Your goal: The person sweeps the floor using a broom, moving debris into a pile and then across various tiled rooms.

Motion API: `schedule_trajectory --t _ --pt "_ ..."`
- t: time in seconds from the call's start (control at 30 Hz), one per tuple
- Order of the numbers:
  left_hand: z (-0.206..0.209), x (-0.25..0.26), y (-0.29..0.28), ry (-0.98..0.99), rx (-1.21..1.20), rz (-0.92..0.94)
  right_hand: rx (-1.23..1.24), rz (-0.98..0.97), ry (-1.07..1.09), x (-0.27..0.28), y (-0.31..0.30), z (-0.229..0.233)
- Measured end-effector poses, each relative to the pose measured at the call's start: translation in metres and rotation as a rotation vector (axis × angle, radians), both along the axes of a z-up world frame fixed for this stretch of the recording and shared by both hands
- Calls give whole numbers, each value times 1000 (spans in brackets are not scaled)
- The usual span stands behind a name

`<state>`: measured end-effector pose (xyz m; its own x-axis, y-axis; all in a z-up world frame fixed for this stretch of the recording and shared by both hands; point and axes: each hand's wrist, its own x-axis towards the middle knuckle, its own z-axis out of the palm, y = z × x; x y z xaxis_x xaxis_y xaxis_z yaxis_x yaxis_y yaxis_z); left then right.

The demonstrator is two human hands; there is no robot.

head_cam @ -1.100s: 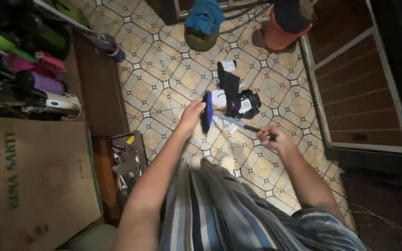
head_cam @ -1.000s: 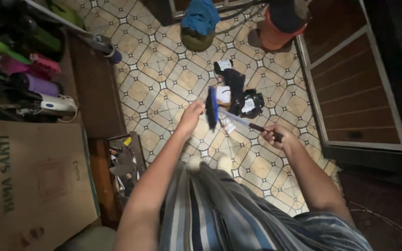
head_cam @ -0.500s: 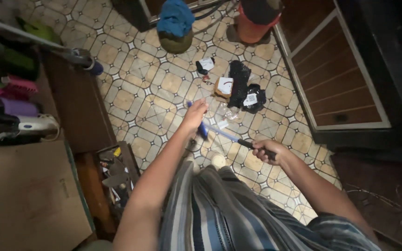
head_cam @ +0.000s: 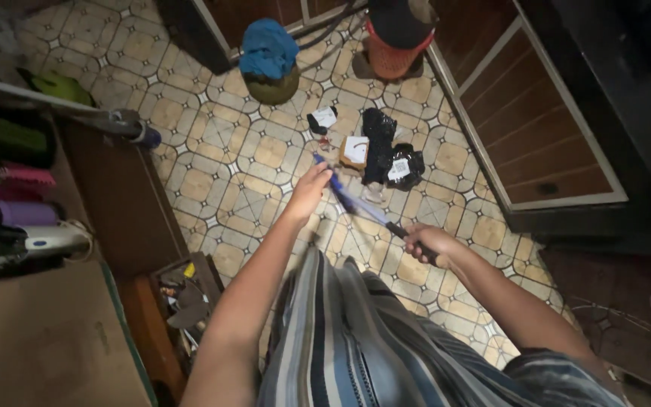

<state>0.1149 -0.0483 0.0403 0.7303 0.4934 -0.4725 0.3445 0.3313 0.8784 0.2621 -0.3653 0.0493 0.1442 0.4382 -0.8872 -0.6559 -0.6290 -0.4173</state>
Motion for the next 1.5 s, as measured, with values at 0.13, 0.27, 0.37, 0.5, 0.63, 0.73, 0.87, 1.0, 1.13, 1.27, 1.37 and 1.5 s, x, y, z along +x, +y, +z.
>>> schedule_trajectory --t 0.13,0.27,0.37,0.5,0.63,0.73,0.87,1.0,1.13,1.27,1.37,1.5 --pt "-9 13 37 -136 52 -15 83 -189 277 13 62 -28" --pt "-9 25 83 -131 67 -51 145 -240 534 23 166 -104" --pt "-10 44 123 -205 54 -88 252 -383 646 44 232 -122" --pt "-20 56 180 -216 92 -122 376 -592 622 67 255 -125" --pt "-16 77 224 -112 152 -203 284 -827 568 79 217 -113" --pt "-9 105 241 -88 196 -260 283 -911 516 80 192 -102" --pt "-12 165 235 -89 117 -345 389 -1087 605 103 162 -55" --pt "-9 238 221 -173 187 -480 632 -1312 701 136 171 29" --pt "11 314 217 -56 47 -559 937 -1289 597 198 230 72" --pt "25 382 220 -194 156 -597 972 -1357 623 274 272 95" --pt "40 428 229 -178 138 -592 906 -1472 539 341 293 99" --pt "60 486 228 -186 5 -625 748 -1694 210 418 315 83"
